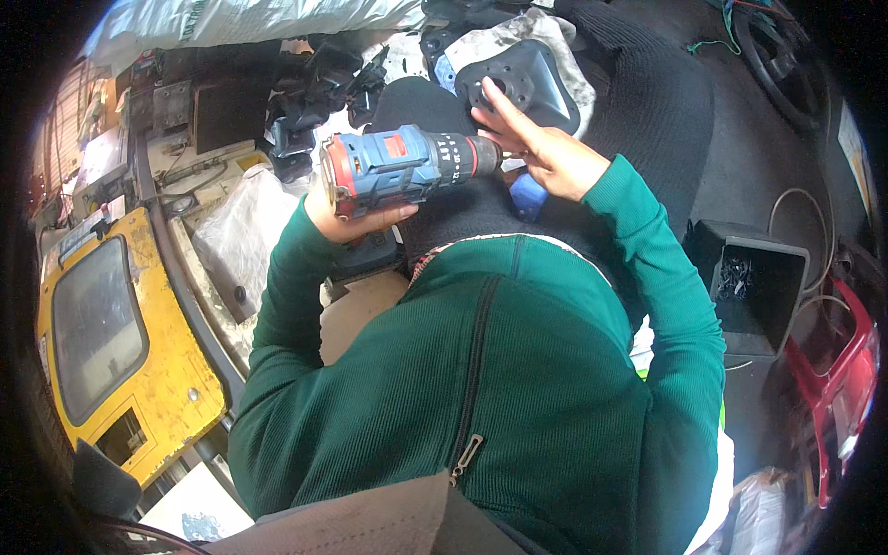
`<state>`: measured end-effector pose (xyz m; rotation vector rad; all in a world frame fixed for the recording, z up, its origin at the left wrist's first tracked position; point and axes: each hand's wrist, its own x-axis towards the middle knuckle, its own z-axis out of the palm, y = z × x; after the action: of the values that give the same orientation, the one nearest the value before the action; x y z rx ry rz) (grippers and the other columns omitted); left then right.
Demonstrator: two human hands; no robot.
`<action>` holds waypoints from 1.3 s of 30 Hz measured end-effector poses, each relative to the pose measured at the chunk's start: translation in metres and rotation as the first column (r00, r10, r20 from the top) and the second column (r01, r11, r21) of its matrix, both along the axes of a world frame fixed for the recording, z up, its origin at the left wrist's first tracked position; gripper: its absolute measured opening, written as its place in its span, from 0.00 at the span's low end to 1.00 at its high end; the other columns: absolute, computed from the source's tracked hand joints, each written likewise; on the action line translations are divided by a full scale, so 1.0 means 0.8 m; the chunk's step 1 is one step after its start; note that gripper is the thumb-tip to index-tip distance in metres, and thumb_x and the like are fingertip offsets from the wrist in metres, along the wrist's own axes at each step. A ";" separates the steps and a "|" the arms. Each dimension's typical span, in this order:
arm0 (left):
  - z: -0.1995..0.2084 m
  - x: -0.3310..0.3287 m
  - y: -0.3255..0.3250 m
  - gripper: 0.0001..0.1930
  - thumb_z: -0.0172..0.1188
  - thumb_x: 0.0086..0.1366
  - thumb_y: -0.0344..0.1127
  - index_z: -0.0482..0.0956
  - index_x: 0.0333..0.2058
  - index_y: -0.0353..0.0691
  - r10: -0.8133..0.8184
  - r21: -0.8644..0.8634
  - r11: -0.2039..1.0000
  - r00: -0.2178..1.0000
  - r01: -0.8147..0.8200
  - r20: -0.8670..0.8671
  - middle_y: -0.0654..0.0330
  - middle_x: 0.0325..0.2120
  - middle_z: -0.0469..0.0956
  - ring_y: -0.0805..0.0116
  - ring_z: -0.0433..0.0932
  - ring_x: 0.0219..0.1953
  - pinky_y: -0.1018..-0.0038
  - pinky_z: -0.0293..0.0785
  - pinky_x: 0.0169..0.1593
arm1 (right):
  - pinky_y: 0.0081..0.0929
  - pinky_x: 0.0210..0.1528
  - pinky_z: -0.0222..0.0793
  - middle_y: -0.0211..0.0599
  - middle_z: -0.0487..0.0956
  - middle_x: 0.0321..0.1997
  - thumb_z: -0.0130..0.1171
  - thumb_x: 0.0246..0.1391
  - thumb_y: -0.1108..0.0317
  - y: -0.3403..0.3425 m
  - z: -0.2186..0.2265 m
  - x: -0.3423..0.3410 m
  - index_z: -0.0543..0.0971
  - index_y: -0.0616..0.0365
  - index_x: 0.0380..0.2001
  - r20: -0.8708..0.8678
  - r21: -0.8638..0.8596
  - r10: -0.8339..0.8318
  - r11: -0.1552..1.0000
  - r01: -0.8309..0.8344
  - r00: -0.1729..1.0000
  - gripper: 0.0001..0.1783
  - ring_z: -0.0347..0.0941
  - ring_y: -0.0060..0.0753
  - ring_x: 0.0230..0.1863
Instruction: The person uses a cordless drill to fasten screws into black plastic parts resting on their lap. They repeatedly pick up parts, align them, and drive screws with the drill, then set the parts aside.
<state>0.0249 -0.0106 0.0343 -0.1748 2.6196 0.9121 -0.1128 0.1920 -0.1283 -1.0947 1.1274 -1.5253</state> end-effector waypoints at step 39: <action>-0.048 0.006 -0.035 0.33 0.72 0.46 0.38 0.67 0.48 0.34 0.326 0.035 0.945 0.945 -0.326 -0.001 0.54 0.40 0.75 0.64 0.76 0.43 0.71 0.71 0.50 | 0.27 0.46 0.65 0.34 0.76 0.45 0.56 0.51 0.46 -0.089 -0.138 -0.051 0.76 0.54 0.45 0.037 0.575 -0.853 0.443 0.687 0.520 0.26 0.71 0.29 0.45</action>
<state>0.0295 -0.0384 -0.0041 -0.6128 2.6240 1.0630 -0.1533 0.1208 -0.2384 0.1567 1.7926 -1.8298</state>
